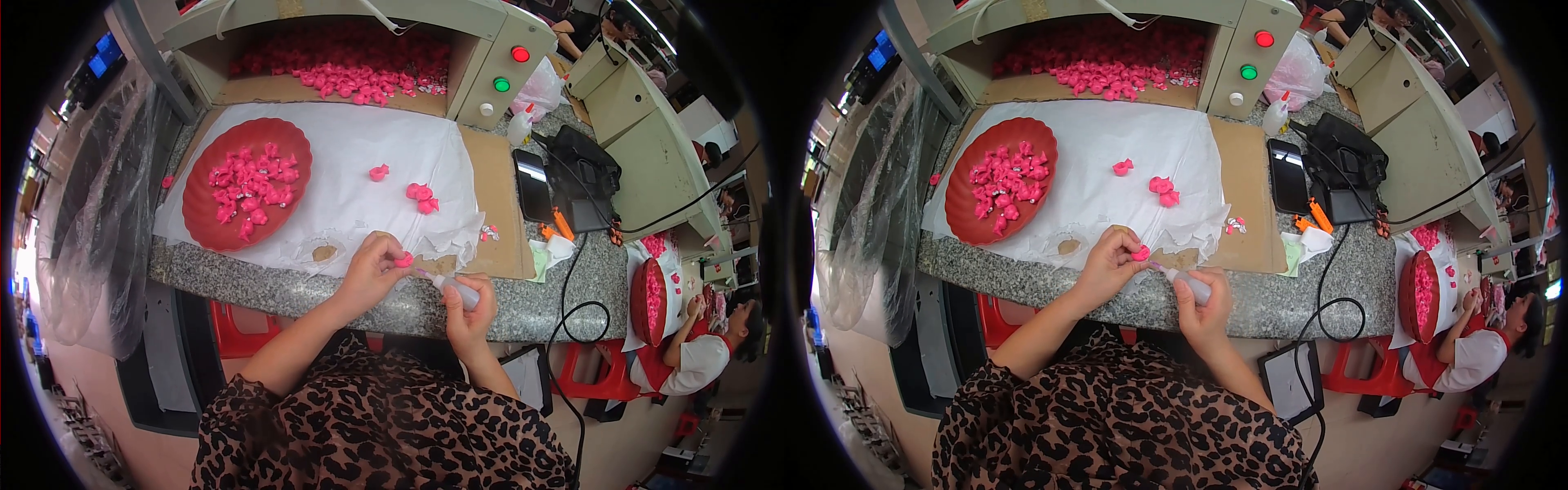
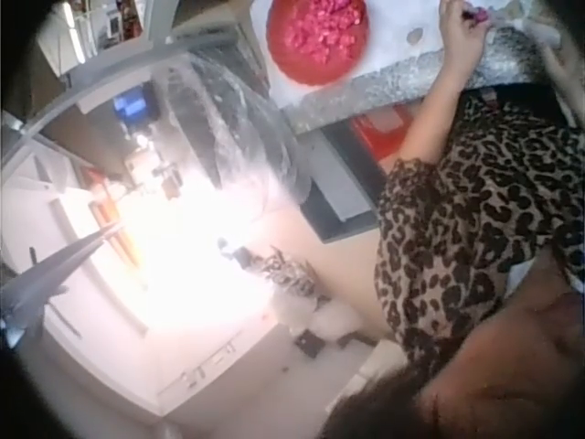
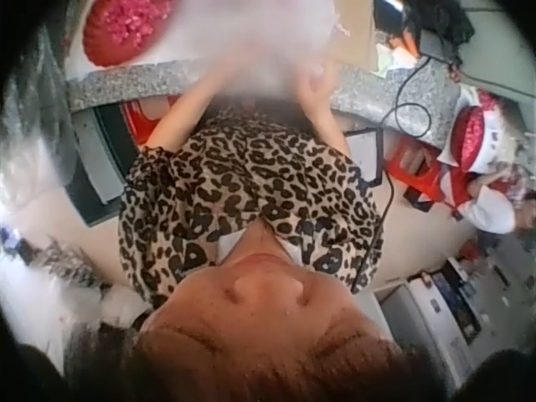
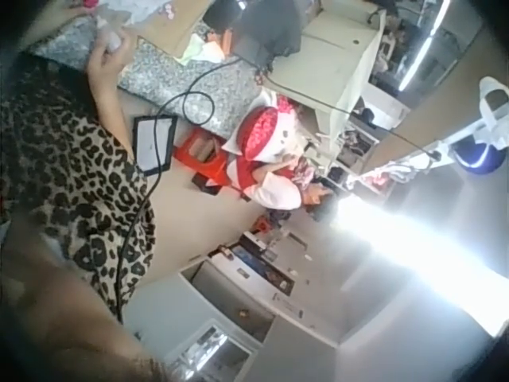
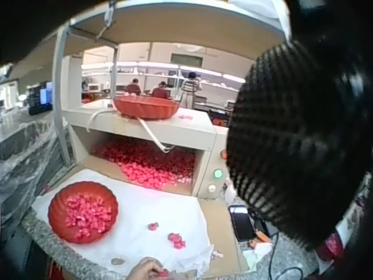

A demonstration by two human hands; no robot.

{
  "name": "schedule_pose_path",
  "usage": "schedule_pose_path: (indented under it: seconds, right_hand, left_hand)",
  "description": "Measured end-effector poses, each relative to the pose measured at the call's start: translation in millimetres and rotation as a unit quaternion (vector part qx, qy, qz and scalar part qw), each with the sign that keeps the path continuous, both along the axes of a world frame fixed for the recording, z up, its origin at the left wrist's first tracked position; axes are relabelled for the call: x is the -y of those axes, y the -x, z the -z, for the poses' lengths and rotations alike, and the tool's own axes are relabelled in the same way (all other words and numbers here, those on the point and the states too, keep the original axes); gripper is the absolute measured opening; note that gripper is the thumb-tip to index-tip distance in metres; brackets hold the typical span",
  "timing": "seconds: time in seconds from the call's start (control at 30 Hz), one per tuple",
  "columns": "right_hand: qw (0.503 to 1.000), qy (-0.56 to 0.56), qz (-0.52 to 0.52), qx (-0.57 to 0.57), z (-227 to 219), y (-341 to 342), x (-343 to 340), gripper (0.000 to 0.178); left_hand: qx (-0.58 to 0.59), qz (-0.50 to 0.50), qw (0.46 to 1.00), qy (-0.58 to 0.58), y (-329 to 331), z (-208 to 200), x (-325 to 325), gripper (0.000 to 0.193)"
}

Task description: The person applies glue onto figurines using an applicator bottle, attaches small pieces to them by hand, and retrieves more figurines from an oven.

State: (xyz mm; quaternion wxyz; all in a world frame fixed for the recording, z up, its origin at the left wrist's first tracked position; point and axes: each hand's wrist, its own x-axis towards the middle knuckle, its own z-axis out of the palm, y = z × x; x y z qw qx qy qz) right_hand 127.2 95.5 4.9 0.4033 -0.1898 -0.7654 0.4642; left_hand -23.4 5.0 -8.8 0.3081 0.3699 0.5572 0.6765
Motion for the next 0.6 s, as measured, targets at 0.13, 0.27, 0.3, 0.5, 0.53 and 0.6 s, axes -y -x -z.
schedule_pose_path:
  seconds: [0.13, 0.27, 0.3, 0.5, 0.53, 0.6]
  right_hand:
    - [0.999, -0.031, -0.013, 0.002, 0.7, 0.8, 0.3, 0.014]
    - [1.0, -0.03, 0.003, -0.003, 1.0, -0.5, 0.5, 0.013]
    - [0.986, 0.162, -0.009, -0.048, -4.0, -0.6, 3.1, 0.014]
    - [0.799, 0.575, -0.07, -0.16, -17.9, -4.4, -13.6, 0.024]
    - [0.767, 0.62, -0.081, -0.142, -16.3, -7.6, -17.2, 0.029]
    - [0.781, 0.602, -0.094, -0.139, -21.5, -11.3, -21.1, 0.032]
  left_hand:
    - [-0.007, -0.006, 1.0, 0.005, -0.4, -0.7, 0.6, 0.022]
    - [-0.009, -0.013, 1.0, -0.004, -1.1, -2.5, -0.3, 0.019]
    - [0.003, -0.005, 1.0, 0.002, -0.7, -2.2, 0.1, 0.021]
    - [0.083, 0.025, 0.996, 0.028, 0.5, -5.3, 3.6, 0.021]
    - [0.111, 0.035, 0.992, 0.055, 0.8, -8.4, 4.4, 0.022]
    - [0.121, 0.035, 0.99, 0.061, 2.8, -13.7, 4.0, 0.022]
